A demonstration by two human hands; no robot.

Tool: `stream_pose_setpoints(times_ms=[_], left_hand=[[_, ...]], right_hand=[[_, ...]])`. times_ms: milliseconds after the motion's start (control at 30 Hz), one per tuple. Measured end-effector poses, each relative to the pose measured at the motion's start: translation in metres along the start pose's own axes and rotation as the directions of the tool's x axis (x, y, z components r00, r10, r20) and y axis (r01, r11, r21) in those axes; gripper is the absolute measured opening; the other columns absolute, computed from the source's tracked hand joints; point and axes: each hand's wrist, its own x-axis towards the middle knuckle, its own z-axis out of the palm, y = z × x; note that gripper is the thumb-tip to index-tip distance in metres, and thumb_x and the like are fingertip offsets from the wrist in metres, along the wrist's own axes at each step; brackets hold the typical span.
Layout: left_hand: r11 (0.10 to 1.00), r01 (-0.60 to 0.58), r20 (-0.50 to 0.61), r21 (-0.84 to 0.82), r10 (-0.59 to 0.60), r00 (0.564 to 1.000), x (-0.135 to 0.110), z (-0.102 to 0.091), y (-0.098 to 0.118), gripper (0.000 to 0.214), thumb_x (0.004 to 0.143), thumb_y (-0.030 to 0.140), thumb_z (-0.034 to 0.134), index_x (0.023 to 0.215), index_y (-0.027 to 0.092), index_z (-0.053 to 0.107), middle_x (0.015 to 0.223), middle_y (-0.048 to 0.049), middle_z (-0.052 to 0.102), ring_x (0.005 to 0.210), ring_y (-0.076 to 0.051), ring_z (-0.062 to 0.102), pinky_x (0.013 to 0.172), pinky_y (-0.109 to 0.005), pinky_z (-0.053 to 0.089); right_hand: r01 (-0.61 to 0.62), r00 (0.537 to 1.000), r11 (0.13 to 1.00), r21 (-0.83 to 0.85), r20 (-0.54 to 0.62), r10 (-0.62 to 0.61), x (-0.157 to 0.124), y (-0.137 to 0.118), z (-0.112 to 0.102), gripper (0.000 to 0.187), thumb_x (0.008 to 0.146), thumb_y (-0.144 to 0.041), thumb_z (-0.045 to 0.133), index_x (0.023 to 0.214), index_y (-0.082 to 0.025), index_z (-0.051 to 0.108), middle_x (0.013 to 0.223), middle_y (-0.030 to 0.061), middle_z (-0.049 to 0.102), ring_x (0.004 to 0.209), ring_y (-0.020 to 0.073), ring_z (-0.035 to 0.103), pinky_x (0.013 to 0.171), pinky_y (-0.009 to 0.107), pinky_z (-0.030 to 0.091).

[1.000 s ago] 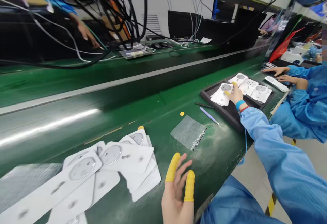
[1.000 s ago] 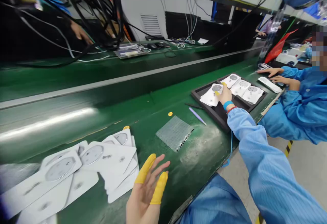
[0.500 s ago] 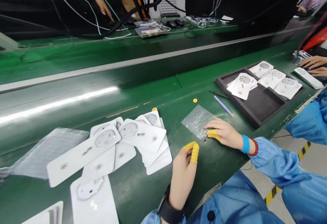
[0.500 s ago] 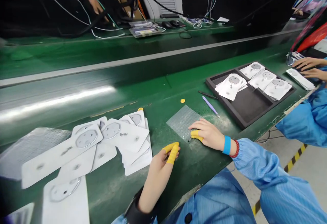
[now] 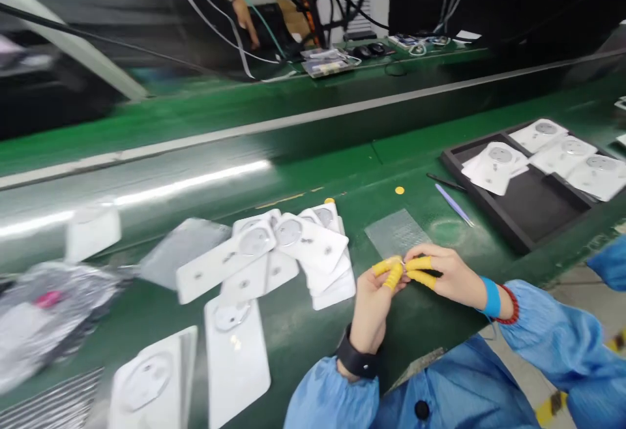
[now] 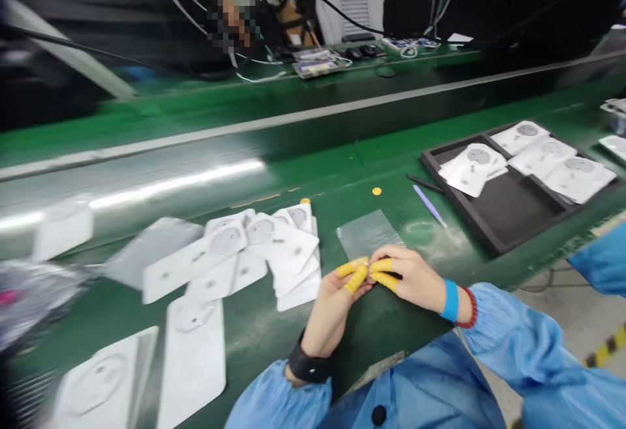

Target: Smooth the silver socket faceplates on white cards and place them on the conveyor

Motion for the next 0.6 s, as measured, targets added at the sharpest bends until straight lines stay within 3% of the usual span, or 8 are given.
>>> stream_pose_setpoints(times_ms=[133, 300, 400, 500, 600], left_hand=[[1.0, -0.019, -0.023, 0.007, 0.019, 1.0, -0.002, 0.004, -0.002, 0.027, 0.064, 0.032, 0.078, 0.08, 0.01, 0.072, 0.069, -0.0053, 0.071, 0.062, -0.013, 0.064, 0.061, -0.023, 0.046], [0.999, -0.025, -0.043, 0.041, 0.027, 0.999, 0.002, 0.008, -0.005, 0.01, 0.067, 0.017, 0.072, 0.074, 0.01, 0.07, 0.062, -0.0018, 0.065, 0.061, -0.012, 0.06, 0.057, -0.023, 0.041], [0.998, -0.02, -0.049, 0.063, 0.024, 0.999, 0.003, 0.01, -0.007, 0.004, 0.071, 0.011, 0.07, 0.071, 0.012, 0.066, 0.062, 0.0024, 0.061, 0.059, -0.011, 0.055, 0.057, -0.023, 0.039], [0.998, 0.008, -0.051, 0.07, -0.005, 0.999, 0.005, 0.01, -0.007, 0.007, 0.073, 0.015, 0.07, 0.073, 0.013, 0.064, 0.067, 0.0024, 0.062, 0.061, -0.011, 0.057, 0.059, -0.025, 0.041], [0.997, 0.059, -0.041, 0.057, -0.056, 0.998, 0.007, 0.008, -0.007, 0.022, 0.075, 0.022, 0.07, 0.092, 0.01, 0.065, 0.07, -0.0014, 0.066, 0.064, -0.012, 0.063, 0.059, -0.023, 0.041]], right_hand=[[0.163, 0.987, 0.932, -0.323, 0.053, -0.154, -0.011, -0.005, 0.001, 0.032, 0.096, -0.01, 0.035, 0.102, -0.014, 0.067, 0.105, 0.0125, 0.068, 0.099, 0.0207, 0.066, 0.095, 0.047, 0.054], [0.335, 0.935, 0.796, -0.504, 0.076, -0.346, -0.025, 0.007, 0.011, 0.04, 0.091, -0.004, 0.035, 0.076, -0.018, 0.069, 0.1, 0.0114, 0.072, 0.096, 0.0224, 0.067, 0.099, 0.053, 0.05], [0.356, 0.922, 0.784, -0.509, 0.054, -0.384, -0.029, 0.012, 0.015, 0.038, 0.089, -0.002, 0.037, 0.076, -0.019, 0.069, 0.094, 0.01, 0.073, 0.092, 0.022, 0.068, 0.102, 0.053, 0.049], [0.369, 0.924, 0.829, -0.42, 0.065, -0.378, -0.032, 0.02, 0.012, 0.032, 0.089, -0.006, 0.04, 0.088, -0.019, 0.07, 0.099, 0.0101, 0.072, 0.099, 0.0227, 0.067, 0.101, 0.046, 0.052], [0.306, 0.952, 0.917, -0.255, 0.114, -0.285, -0.034, 0.034, 0.001, 0.03, 0.091, -0.012, 0.042, 0.108, -0.019, 0.066, 0.116, 0.0101, 0.068, 0.107, 0.0216, 0.066, 0.094, 0.035, 0.059]])
